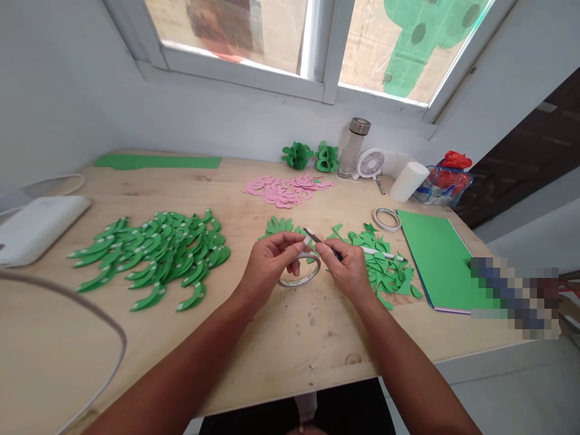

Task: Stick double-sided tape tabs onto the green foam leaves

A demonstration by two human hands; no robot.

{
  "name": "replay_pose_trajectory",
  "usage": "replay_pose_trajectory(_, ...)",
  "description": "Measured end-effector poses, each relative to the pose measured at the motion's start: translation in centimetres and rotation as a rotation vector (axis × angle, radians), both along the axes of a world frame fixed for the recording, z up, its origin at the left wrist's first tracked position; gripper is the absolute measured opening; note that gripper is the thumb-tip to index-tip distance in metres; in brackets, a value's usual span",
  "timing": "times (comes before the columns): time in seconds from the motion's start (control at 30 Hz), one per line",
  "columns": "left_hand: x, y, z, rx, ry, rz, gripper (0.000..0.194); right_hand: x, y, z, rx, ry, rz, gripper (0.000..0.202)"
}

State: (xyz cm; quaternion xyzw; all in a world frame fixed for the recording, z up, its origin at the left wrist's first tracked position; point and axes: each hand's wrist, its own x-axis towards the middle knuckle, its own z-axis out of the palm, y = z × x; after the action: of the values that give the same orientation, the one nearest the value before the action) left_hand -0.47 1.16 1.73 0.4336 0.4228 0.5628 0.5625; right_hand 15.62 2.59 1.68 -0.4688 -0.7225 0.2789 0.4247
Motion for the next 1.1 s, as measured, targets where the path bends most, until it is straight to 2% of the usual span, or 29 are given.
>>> replay_pose_trajectory(0.23,0.0,0.0,0.5,-0.006,0.017,-0.008,0.014,-0.1,0.0,0.3,-0.032,-0.007,0.015,0.035)
replay_pose_trajectory(0.67,0.0,-0.1,0.7,0.014,0.03,-0.004,0.013,-0.1,-0.1,0.5,-0.062,0.006,0.035,0.033)
replay_pose_trajectory(1.1,0.1,-0.4,1.2,0.027,0.131,0.022,0.011,-0.2,-0.2,0.4,-0.082,0.0,0.049,0.032)
